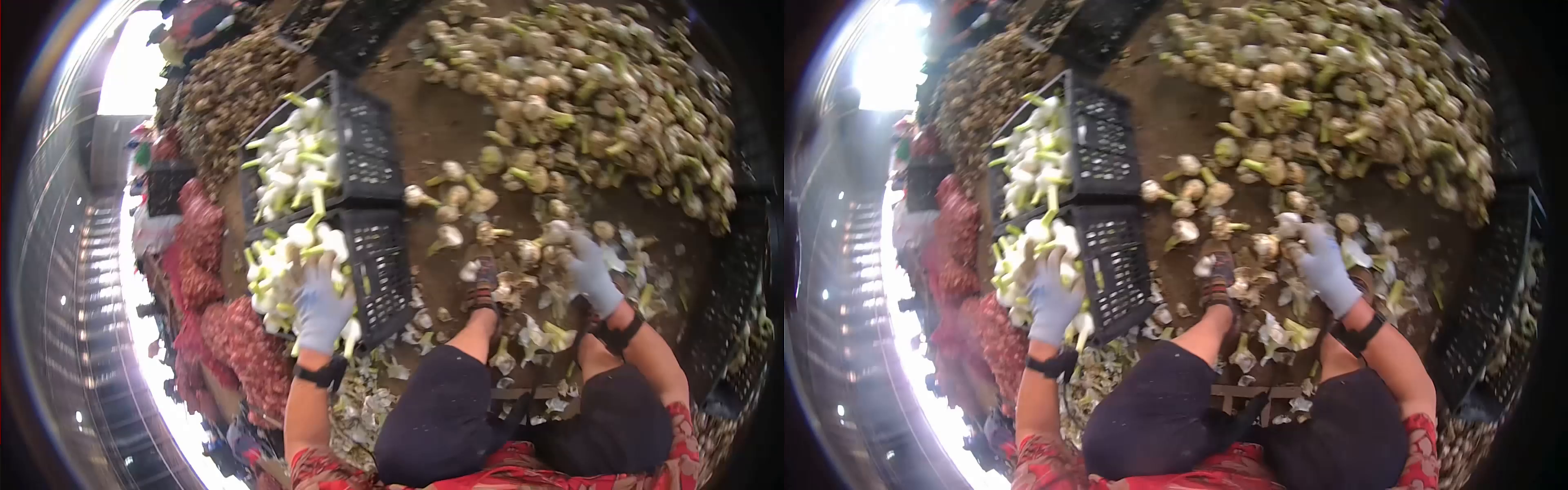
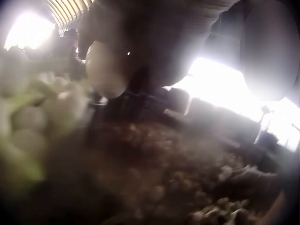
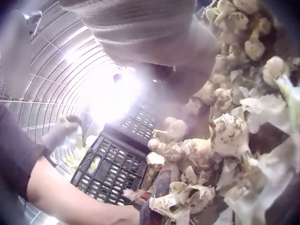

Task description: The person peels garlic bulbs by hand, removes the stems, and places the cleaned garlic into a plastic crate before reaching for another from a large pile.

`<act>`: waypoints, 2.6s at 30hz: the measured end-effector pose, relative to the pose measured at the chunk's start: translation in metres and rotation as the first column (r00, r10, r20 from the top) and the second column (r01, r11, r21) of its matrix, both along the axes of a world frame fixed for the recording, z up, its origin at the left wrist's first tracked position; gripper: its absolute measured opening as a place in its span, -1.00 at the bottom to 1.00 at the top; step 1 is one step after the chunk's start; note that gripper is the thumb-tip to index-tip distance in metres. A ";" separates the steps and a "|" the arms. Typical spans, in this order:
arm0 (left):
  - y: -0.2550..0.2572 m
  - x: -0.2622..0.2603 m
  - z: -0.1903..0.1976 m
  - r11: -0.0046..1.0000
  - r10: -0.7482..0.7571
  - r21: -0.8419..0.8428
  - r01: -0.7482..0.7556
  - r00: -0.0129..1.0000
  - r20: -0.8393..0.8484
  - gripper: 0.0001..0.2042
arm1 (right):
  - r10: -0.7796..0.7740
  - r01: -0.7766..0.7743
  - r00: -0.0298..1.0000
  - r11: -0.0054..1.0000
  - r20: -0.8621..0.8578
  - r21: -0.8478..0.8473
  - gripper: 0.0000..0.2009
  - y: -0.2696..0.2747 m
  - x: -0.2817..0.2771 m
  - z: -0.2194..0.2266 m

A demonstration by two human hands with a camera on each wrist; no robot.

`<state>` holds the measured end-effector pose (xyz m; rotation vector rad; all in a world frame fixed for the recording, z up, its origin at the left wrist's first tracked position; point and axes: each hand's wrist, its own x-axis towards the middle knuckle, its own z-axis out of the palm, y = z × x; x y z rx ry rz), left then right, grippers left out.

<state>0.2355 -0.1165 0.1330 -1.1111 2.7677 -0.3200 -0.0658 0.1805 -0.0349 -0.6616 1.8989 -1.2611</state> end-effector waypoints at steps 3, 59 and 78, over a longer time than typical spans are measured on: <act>0.016 -0.003 0.017 0.998 -0.031 0.052 0.021 0.979 0.201 -0.30 | 0.106 -0.090 0.957 0.994 -0.271 0.069 -0.73 0.014 -0.008 -0.004; 0.129 -0.244 -0.121 -0.601 0.717 0.737 0.308 0.615 0.328 -0.36 | -0.129 0.264 0.901 0.920 0.415 -0.288 -0.80 -0.012 -0.031 0.058; 0.126 -0.224 -0.107 -0.656 0.664 0.549 0.518 0.742 0.093 -0.26 | -0.213 0.228 0.951 0.973 -0.222 0.043 -0.82 0.021 -0.083 0.016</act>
